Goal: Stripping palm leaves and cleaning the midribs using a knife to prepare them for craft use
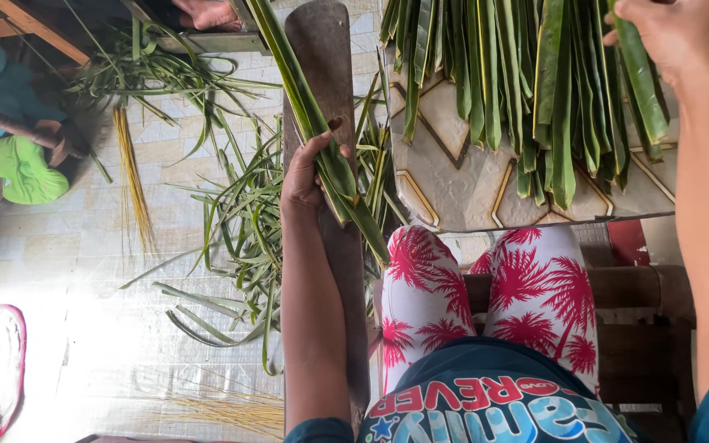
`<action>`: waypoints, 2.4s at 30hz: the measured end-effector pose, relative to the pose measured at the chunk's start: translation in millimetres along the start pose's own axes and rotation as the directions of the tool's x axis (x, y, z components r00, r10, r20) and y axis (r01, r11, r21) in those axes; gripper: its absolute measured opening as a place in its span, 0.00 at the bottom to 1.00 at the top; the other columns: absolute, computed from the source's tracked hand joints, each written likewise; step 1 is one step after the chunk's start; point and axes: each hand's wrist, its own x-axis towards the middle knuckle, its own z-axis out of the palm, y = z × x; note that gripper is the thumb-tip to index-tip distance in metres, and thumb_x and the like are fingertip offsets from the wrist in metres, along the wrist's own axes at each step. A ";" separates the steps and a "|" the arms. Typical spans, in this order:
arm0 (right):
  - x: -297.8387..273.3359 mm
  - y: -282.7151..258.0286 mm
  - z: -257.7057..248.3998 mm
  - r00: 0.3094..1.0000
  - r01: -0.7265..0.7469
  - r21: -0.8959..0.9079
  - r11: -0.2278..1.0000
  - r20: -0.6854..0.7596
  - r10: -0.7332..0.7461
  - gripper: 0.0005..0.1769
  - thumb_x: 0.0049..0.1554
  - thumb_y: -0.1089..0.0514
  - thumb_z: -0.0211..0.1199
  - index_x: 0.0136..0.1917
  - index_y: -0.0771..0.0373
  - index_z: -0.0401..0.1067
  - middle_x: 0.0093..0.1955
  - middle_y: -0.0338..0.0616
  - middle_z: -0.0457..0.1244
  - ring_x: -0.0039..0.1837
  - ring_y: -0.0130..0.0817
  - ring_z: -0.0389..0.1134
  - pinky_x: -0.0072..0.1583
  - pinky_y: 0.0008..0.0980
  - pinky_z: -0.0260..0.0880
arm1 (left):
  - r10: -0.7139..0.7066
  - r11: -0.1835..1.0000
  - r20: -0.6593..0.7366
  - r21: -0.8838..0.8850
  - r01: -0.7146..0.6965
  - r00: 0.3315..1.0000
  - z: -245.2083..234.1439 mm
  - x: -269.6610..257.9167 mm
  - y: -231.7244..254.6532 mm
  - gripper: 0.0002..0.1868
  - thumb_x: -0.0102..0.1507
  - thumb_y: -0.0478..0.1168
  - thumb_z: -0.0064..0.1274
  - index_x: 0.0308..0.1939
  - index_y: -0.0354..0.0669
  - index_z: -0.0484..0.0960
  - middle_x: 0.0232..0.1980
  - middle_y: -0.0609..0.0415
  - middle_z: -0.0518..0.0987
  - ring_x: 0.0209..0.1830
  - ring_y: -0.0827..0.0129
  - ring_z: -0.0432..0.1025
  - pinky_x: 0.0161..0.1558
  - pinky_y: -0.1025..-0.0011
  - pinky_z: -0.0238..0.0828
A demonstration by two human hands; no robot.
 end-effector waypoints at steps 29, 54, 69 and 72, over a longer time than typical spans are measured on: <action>89.3 -53.4 147.3 0.887 0.001 -0.524 0.852 0.393 0.241 0.10 0.71 0.59 0.50 0.56 0.71 0.63 0.39 0.53 0.57 0.31 0.42 0.56 0.34 0.45 0.57 | -0.003 0.997 0.098 -0.077 0.010 0.995 -4.9 -1.1 -0.6 0.25 0.61 0.41 0.54 0.60 0.37 0.67 0.30 0.47 0.81 0.08 0.82 0.55 0.10 0.84 0.56; 267.8 120.4 391.1 0.804 0.193 -0.839 0.509 0.432 0.409 0.32 0.61 0.44 0.50 0.74 0.60 0.56 0.78 0.59 0.44 0.73 0.64 0.54 0.72 0.62 0.25 | -0.050 0.999 0.142 -0.014 0.053 0.989 5.3 12.1 6.6 0.29 0.62 0.40 0.50 0.66 0.32 0.64 0.29 0.45 0.79 0.07 0.81 0.51 0.07 0.86 0.47; 199.1 22.3 369.0 0.781 0.418 -0.805 0.421 0.555 0.286 0.12 0.52 0.69 0.65 0.50 0.64 0.72 0.34 0.40 0.61 0.40 0.38 0.63 0.65 0.53 0.55 | -0.051 0.998 0.184 -0.033 0.059 0.982 -5.3 16.8 -0.4 0.27 0.64 0.41 0.48 0.66 0.34 0.65 0.32 0.44 0.78 0.07 0.82 0.51 0.07 0.86 0.47; 159.5 -18.9 347.7 0.758 0.378 -0.674 0.634 0.619 0.205 0.21 0.55 0.76 0.53 0.25 0.59 0.63 0.19 0.37 0.48 0.25 0.31 0.52 0.70 0.56 0.55 | -0.007 0.999 0.220 -0.045 0.017 0.976 -11.1 17.3 -4.0 0.26 0.64 0.41 0.49 0.64 0.35 0.65 0.31 0.47 0.79 0.08 0.83 0.53 0.08 0.86 0.48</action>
